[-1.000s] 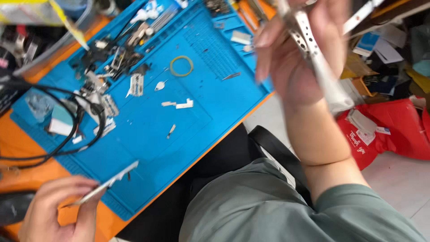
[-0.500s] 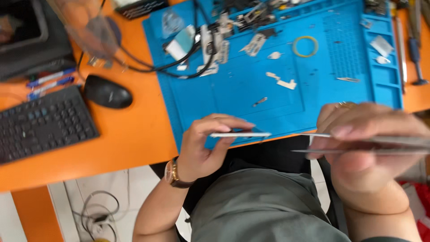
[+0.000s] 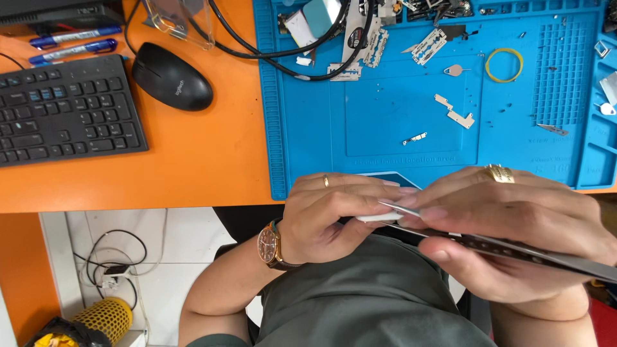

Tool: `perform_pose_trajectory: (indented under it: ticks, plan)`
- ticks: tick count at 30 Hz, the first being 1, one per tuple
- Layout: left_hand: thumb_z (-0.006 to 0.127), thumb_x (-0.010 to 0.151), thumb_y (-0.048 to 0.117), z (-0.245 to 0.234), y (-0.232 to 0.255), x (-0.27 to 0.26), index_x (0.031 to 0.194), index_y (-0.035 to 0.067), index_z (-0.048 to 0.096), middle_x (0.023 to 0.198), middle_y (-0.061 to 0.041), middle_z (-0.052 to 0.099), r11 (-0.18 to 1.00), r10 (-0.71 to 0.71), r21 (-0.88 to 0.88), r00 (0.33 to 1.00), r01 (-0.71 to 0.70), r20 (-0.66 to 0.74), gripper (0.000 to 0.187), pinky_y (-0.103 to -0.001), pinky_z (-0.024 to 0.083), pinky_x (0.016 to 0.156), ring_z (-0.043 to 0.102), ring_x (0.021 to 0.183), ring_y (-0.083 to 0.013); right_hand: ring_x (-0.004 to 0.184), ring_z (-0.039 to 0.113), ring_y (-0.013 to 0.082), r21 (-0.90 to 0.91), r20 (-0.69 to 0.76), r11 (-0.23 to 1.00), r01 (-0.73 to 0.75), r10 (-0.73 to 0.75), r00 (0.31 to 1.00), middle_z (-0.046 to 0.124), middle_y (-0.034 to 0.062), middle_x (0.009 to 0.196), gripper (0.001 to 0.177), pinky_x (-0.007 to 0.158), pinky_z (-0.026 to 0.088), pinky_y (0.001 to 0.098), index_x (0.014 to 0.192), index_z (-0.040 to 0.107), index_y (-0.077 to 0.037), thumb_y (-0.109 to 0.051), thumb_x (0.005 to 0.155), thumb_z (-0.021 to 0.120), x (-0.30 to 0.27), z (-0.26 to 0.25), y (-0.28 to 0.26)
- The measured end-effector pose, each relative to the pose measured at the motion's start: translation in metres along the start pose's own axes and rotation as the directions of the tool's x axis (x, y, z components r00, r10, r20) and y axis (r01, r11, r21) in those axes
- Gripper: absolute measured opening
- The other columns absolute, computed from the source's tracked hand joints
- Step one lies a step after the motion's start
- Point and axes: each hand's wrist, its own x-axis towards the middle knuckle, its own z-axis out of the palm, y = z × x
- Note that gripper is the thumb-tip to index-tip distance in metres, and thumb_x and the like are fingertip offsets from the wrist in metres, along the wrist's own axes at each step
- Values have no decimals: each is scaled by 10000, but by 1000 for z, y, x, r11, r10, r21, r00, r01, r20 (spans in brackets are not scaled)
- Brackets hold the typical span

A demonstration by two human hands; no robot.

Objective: The person disassembles a white smartphone on a blue mat, using a screwdriver to remove screws and tweezers to handle small internal components. They also use a brush to clean the device's interior.

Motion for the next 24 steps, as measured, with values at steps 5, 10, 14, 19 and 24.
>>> perform_pose_trajectory:
  ticks: [5,10,14,19,24]
  plan:
    - [650,1175,168,-2,-1,-3,1322,163,561,1275,-59,784,1000,4,6,999,-4,36,172,-356,753,923,825,1224,-238,998,923,303,-25,132,1000,-9,12,991,834,111,1021,318,864,791,345,1074,695,-32,-189,828,822,-5,-14,1]
    - [688,1156,155,-3,0,-1,1311,164,572,1274,-54,785,1000,-1,8,999,1,45,194,-350,752,934,818,1232,-224,1113,896,291,-82,267,996,-21,42,963,837,69,1149,398,907,761,341,1170,715,-81,-248,835,848,-4,-22,-3]
    - [695,1149,150,-3,0,-1,1295,157,577,1269,-59,788,1000,-6,20,999,5,41,187,-349,748,935,823,1222,-224,1113,913,304,-74,245,997,19,0,970,837,111,1147,416,922,782,359,1181,661,-60,-229,849,847,-1,-22,-6]
    - [673,1171,160,-4,1,-2,1331,177,568,1291,-47,786,999,-15,30,998,13,53,193,-336,749,950,820,1242,-210,1133,902,294,-94,286,994,54,-25,958,833,114,1173,454,932,768,359,1193,661,-66,-255,840,875,3,-27,-6]
    - [635,1179,164,-3,3,-1,1313,152,585,1289,-64,781,1000,-23,6,999,23,42,143,-360,757,958,822,1233,-231,1125,896,273,-120,286,991,51,-14,958,830,102,1188,438,907,752,342,1196,669,-70,-280,856,847,1,-27,-5]
